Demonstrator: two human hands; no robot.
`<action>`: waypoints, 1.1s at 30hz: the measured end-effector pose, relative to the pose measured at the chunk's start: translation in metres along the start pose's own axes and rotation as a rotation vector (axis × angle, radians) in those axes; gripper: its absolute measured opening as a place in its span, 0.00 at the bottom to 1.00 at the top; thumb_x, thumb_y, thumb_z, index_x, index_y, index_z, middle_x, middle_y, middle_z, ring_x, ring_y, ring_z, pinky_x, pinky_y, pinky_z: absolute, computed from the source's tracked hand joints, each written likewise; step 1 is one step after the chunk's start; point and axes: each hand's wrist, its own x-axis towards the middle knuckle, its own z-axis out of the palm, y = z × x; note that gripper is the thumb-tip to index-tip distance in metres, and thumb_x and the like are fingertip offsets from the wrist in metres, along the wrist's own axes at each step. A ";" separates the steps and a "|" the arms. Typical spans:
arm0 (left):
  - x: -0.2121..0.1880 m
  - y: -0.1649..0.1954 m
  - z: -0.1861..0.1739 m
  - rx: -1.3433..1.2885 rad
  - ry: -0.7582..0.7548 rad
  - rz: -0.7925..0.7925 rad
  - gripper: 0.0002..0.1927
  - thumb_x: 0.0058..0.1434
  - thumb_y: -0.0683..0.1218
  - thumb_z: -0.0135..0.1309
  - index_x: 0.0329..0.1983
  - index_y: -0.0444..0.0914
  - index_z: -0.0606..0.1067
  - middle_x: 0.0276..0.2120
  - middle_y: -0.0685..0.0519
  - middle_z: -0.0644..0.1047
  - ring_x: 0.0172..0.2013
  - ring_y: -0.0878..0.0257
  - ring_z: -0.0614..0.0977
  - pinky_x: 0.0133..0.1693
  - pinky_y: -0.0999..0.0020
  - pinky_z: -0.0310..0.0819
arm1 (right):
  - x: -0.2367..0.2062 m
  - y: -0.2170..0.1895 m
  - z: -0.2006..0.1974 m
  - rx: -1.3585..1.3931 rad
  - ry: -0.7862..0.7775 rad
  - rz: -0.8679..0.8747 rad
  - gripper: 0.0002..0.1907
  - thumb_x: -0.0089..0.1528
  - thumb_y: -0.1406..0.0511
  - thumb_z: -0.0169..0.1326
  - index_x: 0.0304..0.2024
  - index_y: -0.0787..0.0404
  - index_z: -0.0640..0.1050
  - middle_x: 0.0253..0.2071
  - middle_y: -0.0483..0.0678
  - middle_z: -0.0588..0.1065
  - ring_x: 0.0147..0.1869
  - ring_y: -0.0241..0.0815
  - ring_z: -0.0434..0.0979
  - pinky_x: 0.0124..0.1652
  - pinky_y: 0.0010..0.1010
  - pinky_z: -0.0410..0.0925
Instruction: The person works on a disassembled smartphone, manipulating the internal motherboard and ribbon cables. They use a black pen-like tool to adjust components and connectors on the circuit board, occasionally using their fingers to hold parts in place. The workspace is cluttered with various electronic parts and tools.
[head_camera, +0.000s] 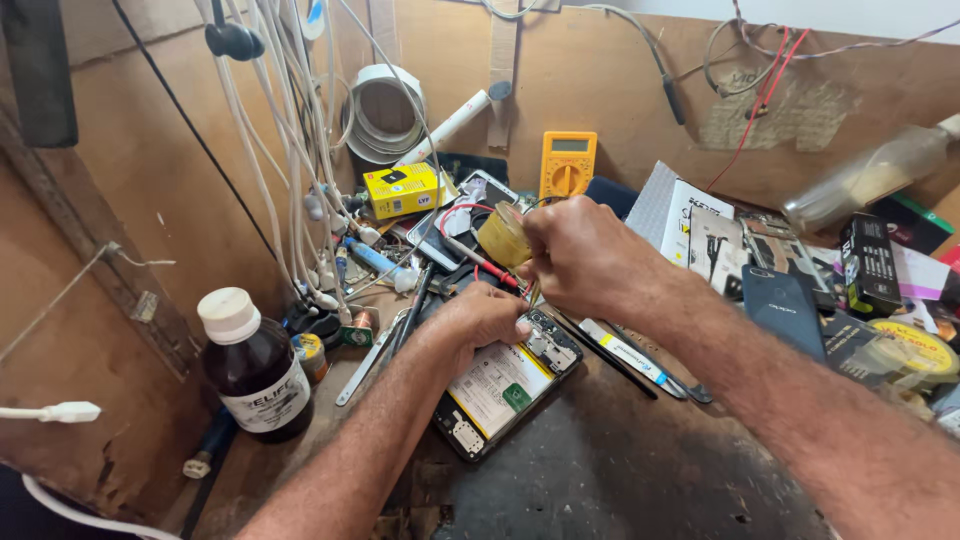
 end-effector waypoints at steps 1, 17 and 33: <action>0.001 0.000 0.000 -0.014 0.003 -0.011 0.15 0.54 0.38 0.64 0.46 0.36 0.82 0.34 0.47 0.83 0.33 0.58 0.85 0.35 0.56 0.82 | 0.002 -0.002 0.001 -0.020 0.001 0.008 0.11 0.55 0.64 0.66 0.28 0.66 0.79 0.30 0.61 0.79 0.39 0.58 0.83 0.39 0.46 0.74; -0.004 0.001 -0.005 -0.063 -0.059 -0.010 0.20 0.55 0.35 0.60 0.52 0.35 0.77 0.36 0.45 0.81 0.33 0.57 0.84 0.33 0.56 0.81 | -0.023 0.046 0.008 0.510 0.314 0.148 0.22 0.55 0.65 0.64 0.49 0.63 0.74 0.41 0.52 0.77 0.43 0.48 0.80 0.42 0.35 0.74; -0.036 -0.015 -0.010 -0.588 -0.120 0.090 0.18 0.58 0.33 0.48 0.53 0.26 0.75 0.38 0.42 0.83 0.35 0.54 0.85 0.39 0.58 0.83 | -0.077 0.051 0.081 1.192 0.011 0.730 0.16 0.63 0.59 0.61 0.31 0.66 0.77 0.23 0.46 0.73 0.16 0.31 0.57 0.16 0.25 0.50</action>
